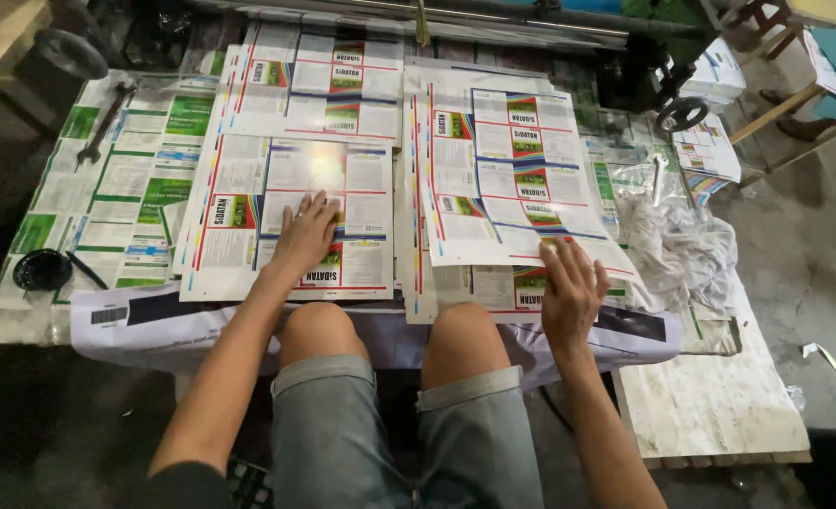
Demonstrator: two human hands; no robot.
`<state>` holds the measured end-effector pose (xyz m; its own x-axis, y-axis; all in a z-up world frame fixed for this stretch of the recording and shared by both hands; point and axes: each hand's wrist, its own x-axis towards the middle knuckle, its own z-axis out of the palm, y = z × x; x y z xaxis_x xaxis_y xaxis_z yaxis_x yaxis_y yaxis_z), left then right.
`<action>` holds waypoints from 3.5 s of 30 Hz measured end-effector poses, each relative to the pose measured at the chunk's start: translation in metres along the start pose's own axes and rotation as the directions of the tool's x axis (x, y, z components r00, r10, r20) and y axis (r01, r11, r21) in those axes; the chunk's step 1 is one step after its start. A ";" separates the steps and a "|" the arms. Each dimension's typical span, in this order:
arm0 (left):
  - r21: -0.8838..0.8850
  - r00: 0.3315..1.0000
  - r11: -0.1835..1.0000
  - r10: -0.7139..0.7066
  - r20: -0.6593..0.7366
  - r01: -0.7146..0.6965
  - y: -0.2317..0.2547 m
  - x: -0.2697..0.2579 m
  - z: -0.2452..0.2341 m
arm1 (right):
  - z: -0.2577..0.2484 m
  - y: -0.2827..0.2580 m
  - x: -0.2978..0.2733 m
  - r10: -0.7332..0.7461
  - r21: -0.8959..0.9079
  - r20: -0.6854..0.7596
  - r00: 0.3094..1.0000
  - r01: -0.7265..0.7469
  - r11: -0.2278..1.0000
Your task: The person sits on the floor in front of a table and repeatedly folds printed sheets of paper in half by hand. The person aligns the sheets and places them into a stack on the table.
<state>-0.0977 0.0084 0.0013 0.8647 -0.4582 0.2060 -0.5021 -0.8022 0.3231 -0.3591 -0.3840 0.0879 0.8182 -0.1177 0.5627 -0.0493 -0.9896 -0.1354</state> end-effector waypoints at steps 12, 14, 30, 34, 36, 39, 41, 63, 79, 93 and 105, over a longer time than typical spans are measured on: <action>0.012 0.994 0.994 0.105 -0.017 -0.105 -0.019 -0.137 -0.035 | 0.053 0.010 -0.037 -0.032 0.069 0.038 0.999 0.029 0.997; 0.003 0.994 0.994 0.112 -0.007 -0.112 -0.023 -0.128 -0.038 | 0.058 0.017 -0.021 -0.020 0.069 0.026 0.999 0.018 0.997; 0.109 0.954 0.953 0.292 -0.072 -0.284 -0.041 -0.133 -0.024 | 0.119 0.072 0.094 -0.104 0.147 0.175 0.979 0.079 0.986; 0.093 0.926 0.944 0.328 -0.189 -0.316 -0.022 -0.144 -0.035 | 0.126 0.077 0.128 -0.139 0.198 0.200 0.970 0.099 0.975; 0.034 0.944 0.965 0.263 -0.199 -0.261 -0.021 -0.146 -0.034 | 0.136 0.080 0.129 -0.135 0.180 0.224 0.965 0.095 0.979; -0.026 0.967 0.986 0.154 -0.202 -0.162 -0.023 -0.129 -0.041 | 0.150 0.084 0.144 -0.098 0.128 0.275 0.957 0.065 0.990; -0.040 0.978 0.993 0.104 -0.180 -0.113 -0.017 -0.118 -0.052 | 0.150 0.084 0.138 -0.055 0.094 0.321 0.945 0.027 0.995; 0.275 0.972 0.948 0.201 -0.124 -0.161 0.016 -0.113 -0.040 | 0.005 0.018 -0.029 -0.347 -0.128 0.380 0.857 0.421 0.898; 0.157 0.992 0.981 0.121 -0.024 -0.116 -0.020 0.020 -0.006 | -0.022 -0.002 0.010 -0.340 -0.027 0.197 0.920 0.351 0.936; 0.225 0.999 0.974 -0.002 0.034 -0.006 -0.014 0.107 -0.006 | -0.116 -0.035 0.091 -0.253 -0.057 -0.277 0.927 0.247 0.967; 0.006 0.995 0.996 0.084 -0.054 -0.083 -0.004 -0.094 -0.036 | 0.049 0.003 -0.022 -0.084 0.114 0.141 0.986 0.068 0.991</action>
<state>-0.1772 0.0687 0.0141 0.8174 -0.5023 0.2820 -0.5723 -0.7636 0.2989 -0.3493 -0.3802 0.0349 0.8920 -0.0210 0.4516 0.0724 -0.9794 -0.1885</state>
